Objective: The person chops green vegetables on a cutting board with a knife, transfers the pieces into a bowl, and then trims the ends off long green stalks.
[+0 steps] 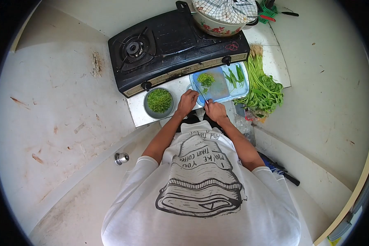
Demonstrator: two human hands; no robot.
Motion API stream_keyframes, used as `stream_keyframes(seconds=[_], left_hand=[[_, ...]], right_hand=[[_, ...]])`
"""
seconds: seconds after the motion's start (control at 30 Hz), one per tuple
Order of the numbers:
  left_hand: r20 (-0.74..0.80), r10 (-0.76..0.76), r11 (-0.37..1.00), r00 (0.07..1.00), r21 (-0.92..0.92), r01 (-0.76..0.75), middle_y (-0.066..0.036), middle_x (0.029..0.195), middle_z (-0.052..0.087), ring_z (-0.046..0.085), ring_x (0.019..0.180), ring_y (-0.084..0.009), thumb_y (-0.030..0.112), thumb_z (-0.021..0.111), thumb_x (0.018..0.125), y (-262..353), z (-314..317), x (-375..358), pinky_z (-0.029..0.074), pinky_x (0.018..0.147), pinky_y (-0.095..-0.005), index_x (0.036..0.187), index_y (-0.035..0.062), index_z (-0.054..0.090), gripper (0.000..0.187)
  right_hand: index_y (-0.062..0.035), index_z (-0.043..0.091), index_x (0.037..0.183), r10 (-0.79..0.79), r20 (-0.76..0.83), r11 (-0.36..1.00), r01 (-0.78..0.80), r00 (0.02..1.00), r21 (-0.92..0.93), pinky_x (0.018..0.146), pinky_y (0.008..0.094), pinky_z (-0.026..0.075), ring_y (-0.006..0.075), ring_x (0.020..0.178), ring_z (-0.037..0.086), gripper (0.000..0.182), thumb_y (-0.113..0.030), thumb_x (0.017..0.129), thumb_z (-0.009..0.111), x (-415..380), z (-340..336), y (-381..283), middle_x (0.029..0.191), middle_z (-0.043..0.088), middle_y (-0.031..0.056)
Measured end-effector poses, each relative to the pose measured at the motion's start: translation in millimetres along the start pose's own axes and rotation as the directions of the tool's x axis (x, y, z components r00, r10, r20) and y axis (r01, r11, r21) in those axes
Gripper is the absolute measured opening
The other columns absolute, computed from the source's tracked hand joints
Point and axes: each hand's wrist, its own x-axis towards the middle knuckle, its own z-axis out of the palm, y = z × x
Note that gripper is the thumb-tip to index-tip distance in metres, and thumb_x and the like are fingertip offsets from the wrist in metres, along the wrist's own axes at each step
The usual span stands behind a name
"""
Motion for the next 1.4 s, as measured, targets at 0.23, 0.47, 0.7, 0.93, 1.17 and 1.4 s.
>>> stream_keyframes(seconds=[0.23, 0.47, 0.7, 0.93, 1.17, 1.4], left_hand=[[0.001, 0.001, 1.0, 1.0, 0.005, -0.001, -0.018, 0.094, 0.066, 0.068, 0.081, -0.0384, 0.006, 0.066, 0.095, -1.5, 2.3, 0.5, 0.056, 0.075, -0.045, 0.102, 0.0007, 0.073, 0.011], [0.016, 0.045, 0.998, 0.999, 0.048, -0.046, -0.019, 0.095, 0.066, 0.067, 0.086, -0.0407, 0.006, 0.066, 0.094, 0.6, -0.1, 0.2, 0.056, 0.079, -0.0461, 0.101, 0.0007, 0.072, 0.011], [-0.024, 0.128, 0.99, 0.992, 0.07, -0.126, -0.017, 0.094, 0.067, 0.068, 0.088, -0.0385, 0.006, 0.067, 0.092, 1.2, -1.9, -0.9, 0.057, 0.082, -0.0454, 0.1, -0.0004, 0.073, 0.011], [-0.014, 0.15, 0.967, 0.989, 0.212, -0.143, -0.014, 0.091, 0.068, 0.067, 0.089, -0.0348, 0.008, 0.068, 0.09, 1.8, -1.3, 7.2, 0.056, 0.081, -0.0442, 0.097, 0.004, 0.074, 0.01], [0.002, 0.174, 0.958, 0.985, 0.232, -0.17, -0.013, 0.092, 0.068, 0.067, 0.09, -0.0334, 0.01, 0.069, 0.089, -2.0, -4.7, 2.7, 0.055, 0.082, -0.0445, 0.096, 0.006, 0.074, 0.01], [0.005, 0.157, 0.958, 0.988, 0.244, -0.154, -0.012, 0.093, 0.066, 0.066, 0.091, -0.0337, 0.01, 0.068, 0.09, -0.1, -4.6, 1.4, 0.054, 0.084, -0.0445, 0.099, 0.0062, 0.073, 0.011]], right_hand=[[0.0015, 0.063, 0.101, -0.015, 0.017, 1.0, 0.015, 1.0, -0.003, 0.068, 0.0543, 0.057, 0.0452, 0.071, 0.071, 0.04, -0.036, 0.103, 0.051, -3.4, -6.1, -3.1, 0.074, 0.07, 0.0274], [0.0016, 0.063, 0.102, -0.012, 0.035, 1.0, 0.011, 0.999, 0.023, 0.07, 0.055, 0.057, 0.0457, 0.072, 0.071, 0.039, -0.036, 0.103, 0.051, 1.4, 0.1, -3.9, 0.075, 0.07, 0.0275], [0.0026, 0.063, 0.104, -0.005, 0.038, 1.0, 0.005, 0.999, 0.02, 0.071, 0.0545, 0.058, 0.0455, 0.073, 0.072, 0.041, -0.037, 0.103, 0.052, 1.7, -2.6, -2.8, 0.075, 0.071, 0.0274], [0.0017, 0.065, 0.102, 0.004, 0.02, 1.0, -0.004, 1.0, 0.008, 0.07, 0.0547, 0.058, 0.0459, 0.072, 0.072, 0.042, -0.038, 0.103, 0.051, 4.4, -1.9, 0.1, 0.075, 0.071, 0.0272], [0.0013, 0.064, 0.102, -0.005, 0.005, 1.0, 0.004, 1.0, 0.004, 0.071, 0.0537, 0.059, 0.0444, 0.073, 0.072, 0.039, -0.036, 0.103, 0.05, 4.3, -6.8, 2.8, 0.075, 0.071, 0.026], [0.0006, 0.064, 0.106, -0.002, 0.03, 1.0, 0.002, 1.0, 0.015, 0.07, 0.0555, 0.058, 0.0459, 0.073, 0.071, 0.042, -0.039, 0.104, 0.05, 0.4, -7.3, 1.1, 0.075, 0.07, 0.0279]])
